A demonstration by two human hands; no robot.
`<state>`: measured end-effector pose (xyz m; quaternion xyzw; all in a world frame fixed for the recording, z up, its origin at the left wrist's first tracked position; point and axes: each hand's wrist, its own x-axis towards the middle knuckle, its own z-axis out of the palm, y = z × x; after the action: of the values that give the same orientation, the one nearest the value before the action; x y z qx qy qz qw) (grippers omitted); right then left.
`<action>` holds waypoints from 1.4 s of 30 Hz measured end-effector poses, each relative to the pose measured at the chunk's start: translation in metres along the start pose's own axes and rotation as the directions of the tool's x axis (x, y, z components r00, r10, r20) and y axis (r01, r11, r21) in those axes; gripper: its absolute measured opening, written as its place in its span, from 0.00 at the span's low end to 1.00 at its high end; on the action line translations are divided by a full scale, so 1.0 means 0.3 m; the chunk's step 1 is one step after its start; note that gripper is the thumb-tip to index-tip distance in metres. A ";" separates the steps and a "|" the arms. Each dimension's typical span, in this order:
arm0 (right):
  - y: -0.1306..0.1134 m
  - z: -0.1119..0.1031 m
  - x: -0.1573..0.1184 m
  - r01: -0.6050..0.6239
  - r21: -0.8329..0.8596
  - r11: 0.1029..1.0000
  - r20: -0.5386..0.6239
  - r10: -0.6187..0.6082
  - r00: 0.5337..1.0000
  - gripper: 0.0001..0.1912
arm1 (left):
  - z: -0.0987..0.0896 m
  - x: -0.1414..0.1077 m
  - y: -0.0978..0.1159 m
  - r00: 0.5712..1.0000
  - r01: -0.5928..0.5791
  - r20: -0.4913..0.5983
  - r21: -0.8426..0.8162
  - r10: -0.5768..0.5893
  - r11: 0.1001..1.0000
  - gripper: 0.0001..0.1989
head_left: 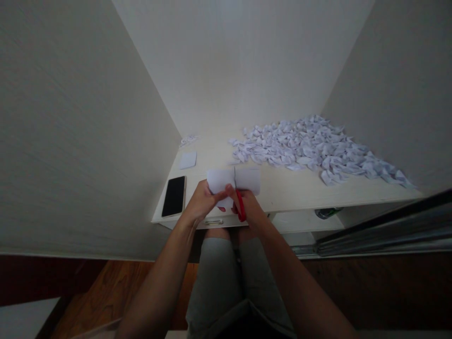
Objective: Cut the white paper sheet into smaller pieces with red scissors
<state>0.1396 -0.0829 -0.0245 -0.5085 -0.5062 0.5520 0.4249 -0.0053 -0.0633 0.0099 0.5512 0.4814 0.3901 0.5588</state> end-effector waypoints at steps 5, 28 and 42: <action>0.002 0.003 0.008 -0.044 -0.064 0.997 0.013 0.044 0.999 0.41 | -0.021 0.012 -0.001 1.000 -0.002 0.032 0.013 0.001 1.000 0.25; -0.013 0.013 -0.007 0.001 -0.027 1.000 0.065 0.001 0.998 0.43 | -0.046 -0.003 -0.012 0.995 0.032 0.092 -0.038 -0.028 0.999 0.21; -0.016 0.018 -0.001 0.016 -0.058 0.998 0.062 -0.013 0.998 0.42 | -0.062 -0.016 -0.026 0.994 0.043 0.101 -0.052 -0.037 0.998 0.20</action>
<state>0.1340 -0.0832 -0.0198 -0.4999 -0.5387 0.5491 0.3979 -0.0251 -0.0642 0.0041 0.5451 0.4530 0.3635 0.6046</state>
